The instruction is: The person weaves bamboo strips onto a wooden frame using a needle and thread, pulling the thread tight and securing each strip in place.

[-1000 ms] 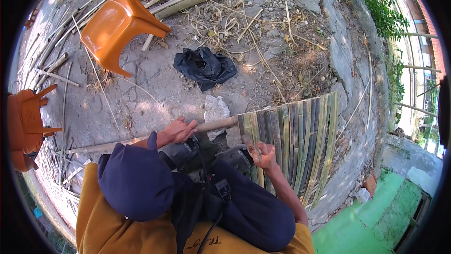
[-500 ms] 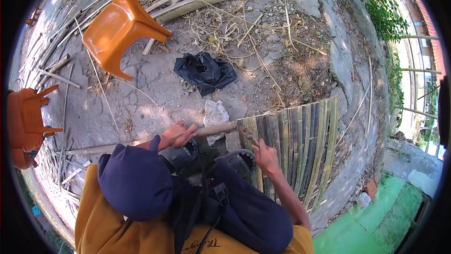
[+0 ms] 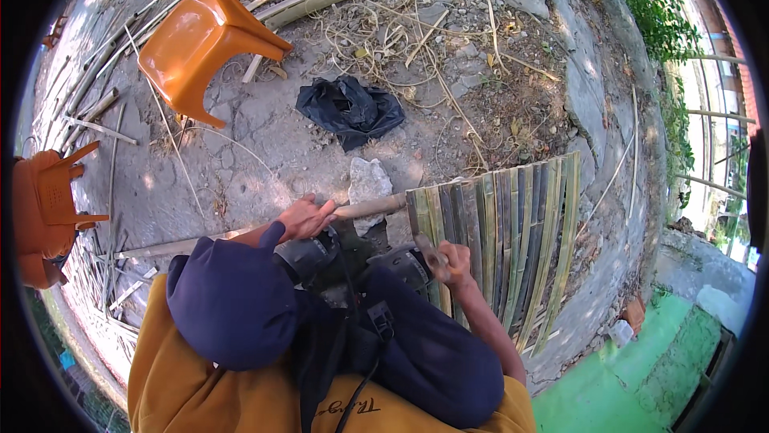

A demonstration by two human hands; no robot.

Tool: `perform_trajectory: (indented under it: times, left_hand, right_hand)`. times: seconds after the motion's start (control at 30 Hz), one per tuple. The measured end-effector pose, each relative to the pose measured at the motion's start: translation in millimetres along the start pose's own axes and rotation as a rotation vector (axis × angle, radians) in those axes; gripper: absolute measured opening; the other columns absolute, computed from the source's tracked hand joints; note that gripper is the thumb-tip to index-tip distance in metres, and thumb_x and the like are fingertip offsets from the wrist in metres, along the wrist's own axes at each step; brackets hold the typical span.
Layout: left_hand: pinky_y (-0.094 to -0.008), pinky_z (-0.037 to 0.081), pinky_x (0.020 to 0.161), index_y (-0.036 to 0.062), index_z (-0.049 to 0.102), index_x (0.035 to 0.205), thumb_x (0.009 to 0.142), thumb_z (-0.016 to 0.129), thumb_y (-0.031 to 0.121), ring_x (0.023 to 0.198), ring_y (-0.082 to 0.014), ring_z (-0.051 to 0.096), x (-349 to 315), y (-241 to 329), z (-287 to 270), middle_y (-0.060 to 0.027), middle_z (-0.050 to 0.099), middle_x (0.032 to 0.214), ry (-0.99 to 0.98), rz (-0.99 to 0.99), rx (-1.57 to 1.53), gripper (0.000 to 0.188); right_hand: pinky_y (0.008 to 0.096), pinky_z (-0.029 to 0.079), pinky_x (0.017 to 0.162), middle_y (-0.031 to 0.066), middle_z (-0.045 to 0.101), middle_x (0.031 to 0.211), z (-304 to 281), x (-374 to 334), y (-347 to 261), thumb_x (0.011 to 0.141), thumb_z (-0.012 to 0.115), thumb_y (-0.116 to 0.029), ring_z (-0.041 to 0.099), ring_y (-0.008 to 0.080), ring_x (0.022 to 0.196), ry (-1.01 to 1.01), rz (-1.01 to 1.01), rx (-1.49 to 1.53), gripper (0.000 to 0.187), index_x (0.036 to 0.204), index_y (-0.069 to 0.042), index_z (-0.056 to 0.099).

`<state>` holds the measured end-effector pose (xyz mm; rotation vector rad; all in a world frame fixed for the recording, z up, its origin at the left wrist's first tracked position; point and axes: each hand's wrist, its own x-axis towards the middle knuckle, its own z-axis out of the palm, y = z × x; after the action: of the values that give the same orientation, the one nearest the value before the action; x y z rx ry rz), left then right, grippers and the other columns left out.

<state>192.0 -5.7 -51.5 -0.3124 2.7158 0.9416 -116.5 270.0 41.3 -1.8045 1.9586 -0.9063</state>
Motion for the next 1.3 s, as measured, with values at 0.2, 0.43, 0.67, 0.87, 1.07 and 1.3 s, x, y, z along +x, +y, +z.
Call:
perform_trajectory:
  times: [0.2,0.43,0.67,0.87,1.07,1.3]
  left_hand:
    - [-0.0458,0.047,0.082,0.0075,0.047,0.104,0.11,0.049,0.031,0.057,-0.0431,0.059,4,-7,0,-0.0169,0.058,0.056,0.109,0.045,0.012,0.024]
    - [-0.0448,0.047,0.08,0.0072,0.049,0.104,0.108,0.052,0.03,0.057,-0.041,0.059,-3,-3,-7,-0.0151,0.059,0.058,0.061,0.034,0.007,0.023]
    - [-0.043,0.046,0.078,0.0066,0.051,0.099,0.105,0.056,0.024,0.057,-0.0379,0.058,3,-3,4,-0.0158,0.057,0.064,0.073,0.05,0.017,0.019]
    - [-0.0452,0.048,0.075,0.0072,0.05,0.102,0.107,0.054,0.022,0.055,-0.0392,0.062,5,-4,6,-0.0157,0.059,0.056,0.11,0.086,-0.006,0.017]
    - [-0.0555,0.049,0.063,0.0059,0.048,0.102,0.107,0.055,0.021,0.057,-0.046,0.062,9,-7,10,-0.0207,0.061,0.059,0.118,0.128,-0.093,0.017]
    - [-0.062,0.049,0.063,0.0039,0.048,0.112,0.11,0.049,0.027,0.068,-0.0531,0.064,6,-6,7,-0.0302,0.066,0.074,0.057,-0.001,-0.121,0.024]
  right_hand:
    - [0.0539,0.053,0.055,0.02,0.07,0.082,8,21,-22,0.091,0.074,-0.024,0.068,0.0443,0.064,-0.245,0.347,-0.131,0.029,0.107,-0.006,0.058]
    - [0.0467,0.054,0.062,0.0166,0.067,0.079,-21,0,-15,0.097,0.066,-0.024,0.068,0.0393,0.066,-0.008,0.251,0.024,0.022,0.106,-0.005,0.06]
    - [0.0334,0.039,0.047,0.0,0.051,0.064,-13,-32,-3,0.113,0.05,-0.04,0.051,0.0155,0.049,0.117,1.134,0.679,0.035,0.105,-0.008,0.058]
    - [0.0209,0.024,0.043,-0.008,0.038,0.071,-149,62,-52,0.115,0.044,-0.038,0.031,0.0012,0.05,0.502,1.166,0.884,0.031,0.11,-0.011,0.058]
    - [0.02,0.031,0.049,-0.0066,0.04,0.077,-277,190,-80,0.116,0.044,-0.037,0.033,0.0006,0.058,0.692,0.72,0.601,0.038,0.127,-0.003,0.058]
    - [0.0247,0.033,0.045,-0.0027,0.042,0.072,-132,180,-150,0.116,0.042,-0.036,0.037,0.0051,0.051,1.261,0.637,1.07,0.036,0.124,-0.004,0.057]
